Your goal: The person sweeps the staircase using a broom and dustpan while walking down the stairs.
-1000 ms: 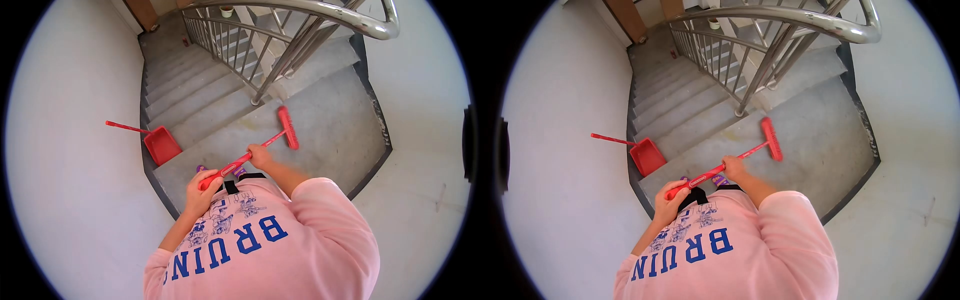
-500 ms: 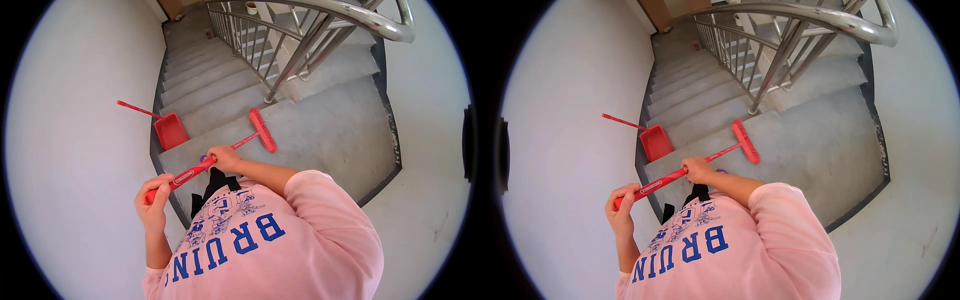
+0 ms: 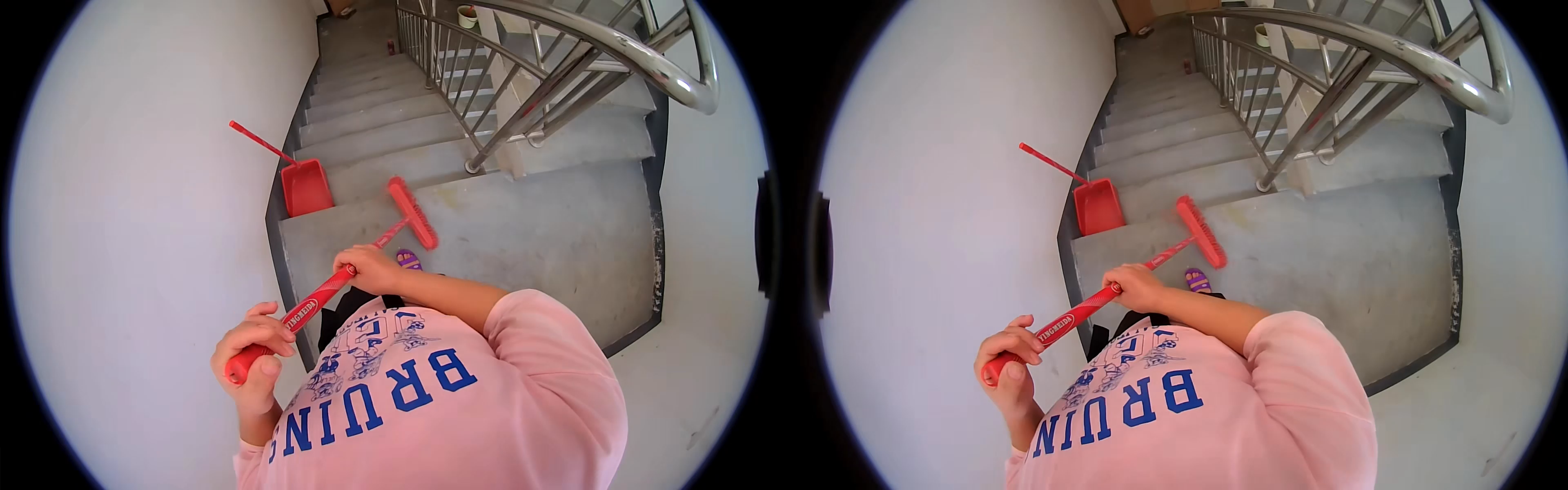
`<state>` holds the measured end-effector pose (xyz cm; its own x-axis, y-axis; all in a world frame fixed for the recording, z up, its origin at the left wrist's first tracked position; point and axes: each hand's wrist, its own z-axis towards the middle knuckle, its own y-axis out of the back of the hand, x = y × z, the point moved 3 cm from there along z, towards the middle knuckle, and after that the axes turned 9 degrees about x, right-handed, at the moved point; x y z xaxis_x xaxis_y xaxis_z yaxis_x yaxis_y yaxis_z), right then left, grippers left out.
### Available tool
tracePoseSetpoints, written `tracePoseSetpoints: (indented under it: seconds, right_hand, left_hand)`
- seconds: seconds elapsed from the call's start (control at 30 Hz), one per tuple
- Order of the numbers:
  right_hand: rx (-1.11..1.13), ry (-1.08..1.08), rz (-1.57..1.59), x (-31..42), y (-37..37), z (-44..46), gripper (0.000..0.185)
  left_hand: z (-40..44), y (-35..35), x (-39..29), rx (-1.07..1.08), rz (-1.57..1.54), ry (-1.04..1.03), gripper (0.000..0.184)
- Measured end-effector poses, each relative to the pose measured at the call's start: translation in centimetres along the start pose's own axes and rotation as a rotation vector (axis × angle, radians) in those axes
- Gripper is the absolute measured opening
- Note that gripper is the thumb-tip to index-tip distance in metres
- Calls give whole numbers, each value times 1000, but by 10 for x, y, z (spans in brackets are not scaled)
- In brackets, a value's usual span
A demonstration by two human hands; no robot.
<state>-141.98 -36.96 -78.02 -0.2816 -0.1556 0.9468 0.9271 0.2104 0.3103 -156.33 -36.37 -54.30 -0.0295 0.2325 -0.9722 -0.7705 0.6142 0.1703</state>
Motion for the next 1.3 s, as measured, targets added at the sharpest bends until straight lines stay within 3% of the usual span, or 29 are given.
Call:
tracePoseSetpoints:
  seconds: [0.17,0.37,0.5,0.63,1.0,1.3]
  right_hand:
    - [-11,-84,-152,-8,2,-5,13]
    - [42,-396,-294,-57,-19,-19,12]
    - [81,-461,-339,-97,-59,-15,12]
    - [152,-518,-396,-103,-103,20,15]
    - [202,-528,-339,-65,-186,165,9]
    - [39,-190,-210,-1,-228,277,13]
  left_hand:
    - [-3,28,26,-61,-145,48,27]
    - [-12,60,93,140,-379,308,21]
    - [-22,91,141,291,-395,494,25]
    - [-38,143,164,273,-415,560,27]
    - [-34,287,163,94,-311,395,17]
    - [-10,359,103,-44,-120,180,12]
